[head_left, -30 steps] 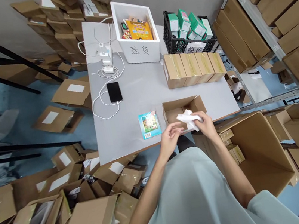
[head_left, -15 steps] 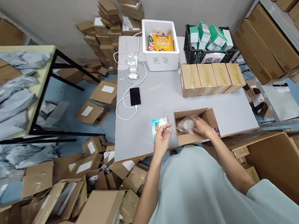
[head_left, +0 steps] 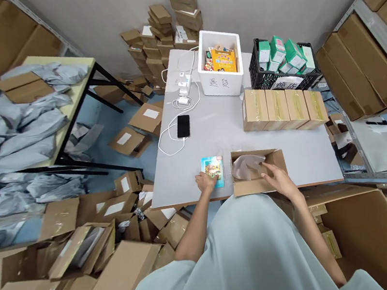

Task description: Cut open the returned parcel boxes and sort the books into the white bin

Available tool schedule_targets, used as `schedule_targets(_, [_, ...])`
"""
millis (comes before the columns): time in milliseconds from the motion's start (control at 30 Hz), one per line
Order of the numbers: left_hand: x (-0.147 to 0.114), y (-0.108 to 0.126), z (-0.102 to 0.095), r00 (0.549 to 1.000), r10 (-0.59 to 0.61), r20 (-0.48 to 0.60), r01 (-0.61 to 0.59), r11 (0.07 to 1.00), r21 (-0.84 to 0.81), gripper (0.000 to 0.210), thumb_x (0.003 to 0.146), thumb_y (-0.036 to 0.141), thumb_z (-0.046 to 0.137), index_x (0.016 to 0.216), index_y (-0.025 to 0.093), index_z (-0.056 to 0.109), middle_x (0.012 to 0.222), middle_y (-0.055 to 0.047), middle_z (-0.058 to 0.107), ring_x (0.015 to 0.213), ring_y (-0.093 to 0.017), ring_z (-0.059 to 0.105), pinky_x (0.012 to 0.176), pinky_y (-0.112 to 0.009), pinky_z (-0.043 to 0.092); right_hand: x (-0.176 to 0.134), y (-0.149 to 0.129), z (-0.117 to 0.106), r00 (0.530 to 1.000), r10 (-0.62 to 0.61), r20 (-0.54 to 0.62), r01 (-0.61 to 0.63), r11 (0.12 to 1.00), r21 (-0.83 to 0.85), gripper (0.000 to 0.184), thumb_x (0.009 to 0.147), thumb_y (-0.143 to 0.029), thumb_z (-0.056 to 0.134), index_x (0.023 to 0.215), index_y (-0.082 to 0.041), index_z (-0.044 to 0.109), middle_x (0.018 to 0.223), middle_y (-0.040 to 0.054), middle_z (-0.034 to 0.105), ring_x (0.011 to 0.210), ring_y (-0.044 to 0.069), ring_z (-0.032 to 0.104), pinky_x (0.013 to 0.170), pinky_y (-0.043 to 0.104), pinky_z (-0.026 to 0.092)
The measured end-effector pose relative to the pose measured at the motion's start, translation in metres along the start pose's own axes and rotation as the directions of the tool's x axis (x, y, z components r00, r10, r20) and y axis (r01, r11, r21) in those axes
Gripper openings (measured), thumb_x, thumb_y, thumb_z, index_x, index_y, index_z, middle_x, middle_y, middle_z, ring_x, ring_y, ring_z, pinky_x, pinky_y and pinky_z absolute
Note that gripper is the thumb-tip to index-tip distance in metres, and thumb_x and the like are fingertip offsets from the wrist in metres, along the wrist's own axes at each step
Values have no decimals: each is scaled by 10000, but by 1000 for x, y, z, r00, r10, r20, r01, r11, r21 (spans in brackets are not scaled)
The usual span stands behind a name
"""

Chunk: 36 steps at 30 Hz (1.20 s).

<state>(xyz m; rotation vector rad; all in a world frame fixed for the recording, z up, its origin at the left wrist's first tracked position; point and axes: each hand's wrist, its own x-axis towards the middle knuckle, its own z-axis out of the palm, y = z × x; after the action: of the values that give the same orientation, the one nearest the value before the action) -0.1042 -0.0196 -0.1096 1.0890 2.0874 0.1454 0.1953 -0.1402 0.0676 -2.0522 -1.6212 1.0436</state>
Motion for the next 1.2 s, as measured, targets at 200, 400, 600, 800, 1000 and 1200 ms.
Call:
schedule_targets(200, [16, -7, 1, 997, -74, -29, 76, 996, 44, 845, 733, 402, 959, 1392, 73, 544, 1501, -358, 547, 1376, -496, 613, 1051, -527, 556, -20, -21, 7, 996, -4, -85, 10, 997, 72, 610, 1072, -558, 554, 1553, -205, 679, 1567, 176, 703, 1461, 371, 667, 1219, 562, 532])
schedule_targets(400, [13, -7, -36, 995, 99, -2, -99, 995, -24, 218, 881, 322, 784, 993, 198, 644, 1129, -178, 760, 1200, -370, 706, 969, -403, 539, -34, -41, 25, 993, 23, -117, 2, 978, 209, 614, 1037, -620, 598, 1455, -196, 746, 1485, 193, 754, 1353, 391, 740, 1152, 596, 583])
schedule_targets(600, [-32, -1, -88, 949, 308, -65, -315, 932, -178, 229, 960, 428, 689, 899, 265, 540, 676, 13, 646, 748, -252, 719, 696, -296, 489, -32, -86, 57, 993, -46, -108, 83, 923, 376, 536, 1042, -608, 640, 1398, -234, 782, 1454, 154, 781, 1326, 355, 760, 1157, 554, 598])
schedule_targets(800, [-128, 11, -132, 788, 545, -287, -592, 543, -596, 299, 987, 524, 694, 963, 258, 560, 1127, -80, 843, 849, -218, 818, 725, -309, 647, -27, -147, 96, 972, -168, -162, 227, 841, 491, 668, 1025, -613, 693, 1580, -243, 659, 1542, 161, 716, 1323, 336, 753, 986, 448, 683])
schedule_targets(1000, [-202, 13, -138, 451, 800, -396, -872, 301, -385, 115, 1033, 230, 630, 1071, 258, 735, 1479, -112, 757, 1412, -274, 713, 1161, -470, 621, -30, -177, 114, 921, -175, -348, 371, 668, 646, 542, 1003, -586, 747, 1412, -230, 733, 1414, 135, 780, 1267, 305, 756, 1093, 433, 615])
schedule_targets(1200, [-189, 14, -159, 524, 773, -358, -817, 338, -467, 302, 1005, 319, 692, 1294, 239, 735, 1484, -153, 733, 1398, -295, 706, 1167, -482, 608, -18, -153, 90, 920, 47, -389, 302, 546, 781, 589, 892, -735, 745, 1185, -226, 788, 1173, 111, 853, 1080, 329, 791, 930, 433, 659])
